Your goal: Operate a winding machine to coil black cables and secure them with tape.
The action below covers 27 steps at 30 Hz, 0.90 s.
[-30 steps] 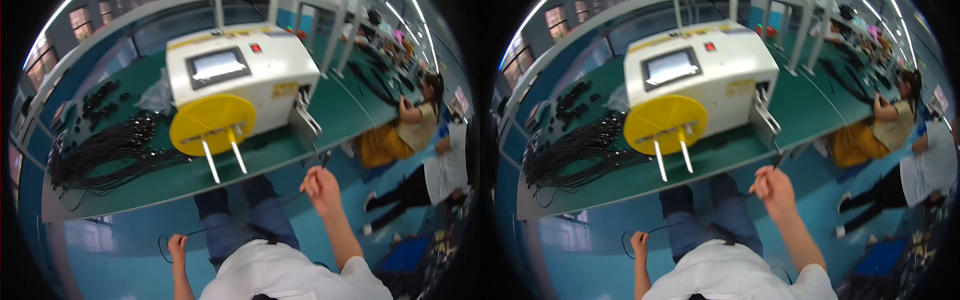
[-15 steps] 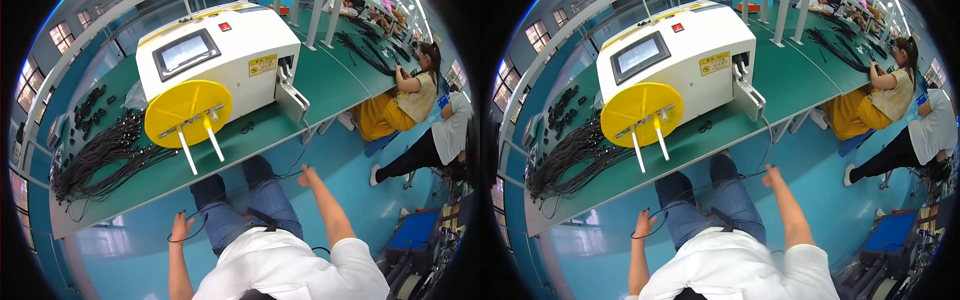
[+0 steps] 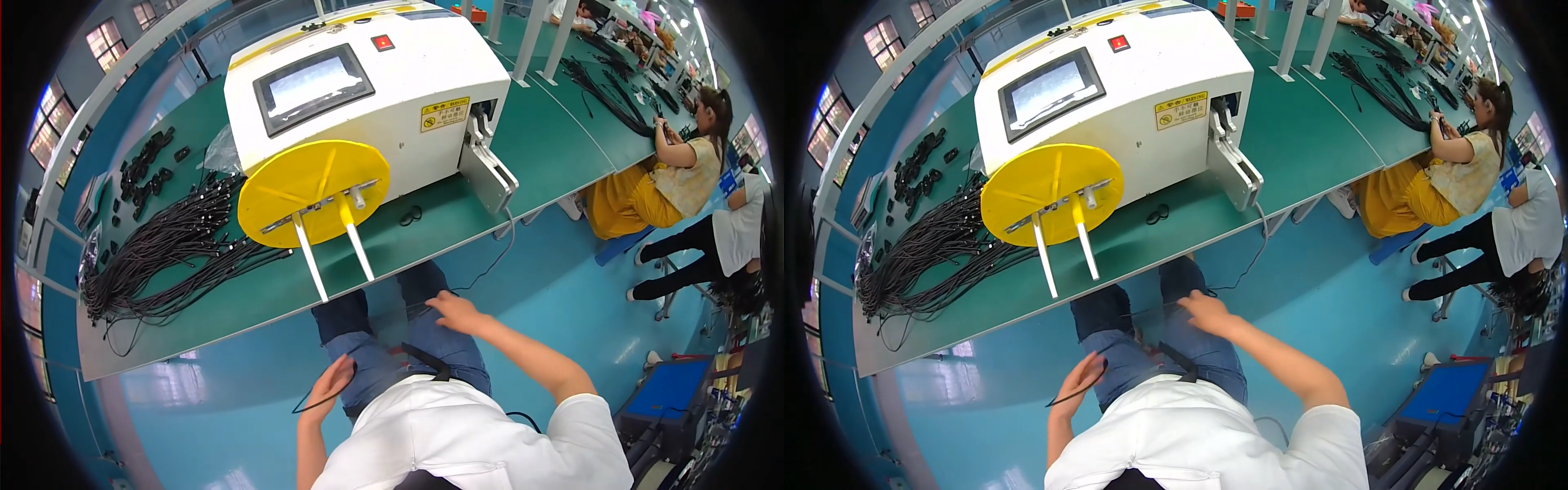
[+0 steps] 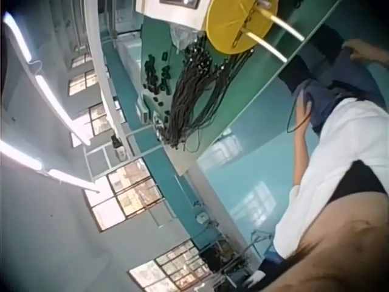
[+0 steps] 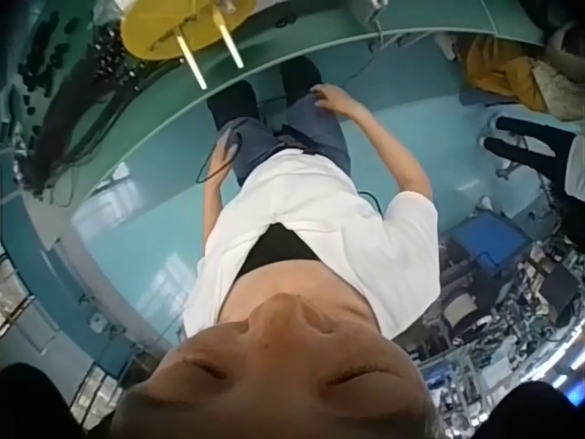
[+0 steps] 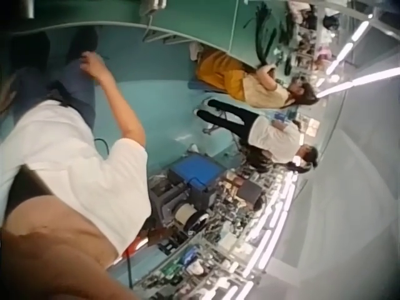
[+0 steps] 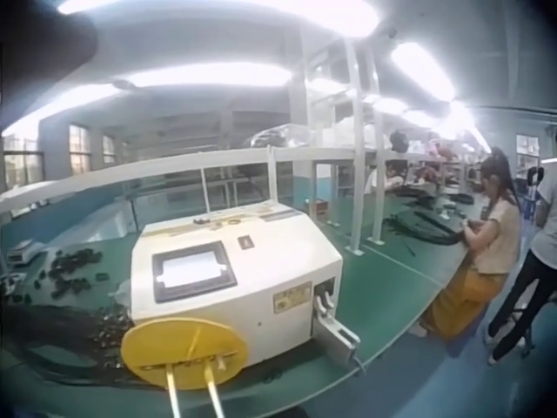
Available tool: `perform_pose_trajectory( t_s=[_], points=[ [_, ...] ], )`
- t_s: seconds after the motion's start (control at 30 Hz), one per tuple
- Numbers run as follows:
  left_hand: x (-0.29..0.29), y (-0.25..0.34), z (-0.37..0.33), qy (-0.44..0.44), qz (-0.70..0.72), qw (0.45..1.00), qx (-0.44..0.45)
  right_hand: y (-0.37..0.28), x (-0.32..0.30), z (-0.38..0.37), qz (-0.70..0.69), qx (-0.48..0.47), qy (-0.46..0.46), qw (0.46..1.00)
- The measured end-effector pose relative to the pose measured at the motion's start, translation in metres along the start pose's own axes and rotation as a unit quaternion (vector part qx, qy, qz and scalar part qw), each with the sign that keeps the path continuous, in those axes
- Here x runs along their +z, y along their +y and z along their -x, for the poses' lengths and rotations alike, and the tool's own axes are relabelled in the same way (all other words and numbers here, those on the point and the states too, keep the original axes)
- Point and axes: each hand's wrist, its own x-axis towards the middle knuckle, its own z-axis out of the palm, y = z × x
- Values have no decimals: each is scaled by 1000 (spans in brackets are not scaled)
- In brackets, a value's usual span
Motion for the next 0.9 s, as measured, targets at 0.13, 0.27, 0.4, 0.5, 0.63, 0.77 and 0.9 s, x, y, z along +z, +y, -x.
perform_pose_trajectory(
  t_s=[0.13, 0.27, 0.4, 0.5, 0.63, 0.77, 0.9],
  points=[
    [-43, 18, 47, -84, 247, 960, -104, -4, 31, -16, 185, -59, 25, 981],
    [-121, -23, 99, -3, 432, 902, 24, 2, 35, -16, 222, -118, 51, 967],
    [-168, -193, 117, 403, 637, 654, 62, 0, 19, -5, 228, -130, 91, 961],
    [-125, -248, 85, 490, 630, 589, -126, -5, 22, -12, 221, -103, 100, 965],
    [-86, -164, -7, 374, 424, 824, 17, 4, 19, -10, 269, -8, 24, 963],
    [-76, 93, -17, 360, 256, 860, 257, -45, -33, -1, 225, -70, -24, 972],
    [-77, 217, 13, -155, 229, 792, 544, -92, -83, 22, 185, -153, -216, 946]
  ],
)
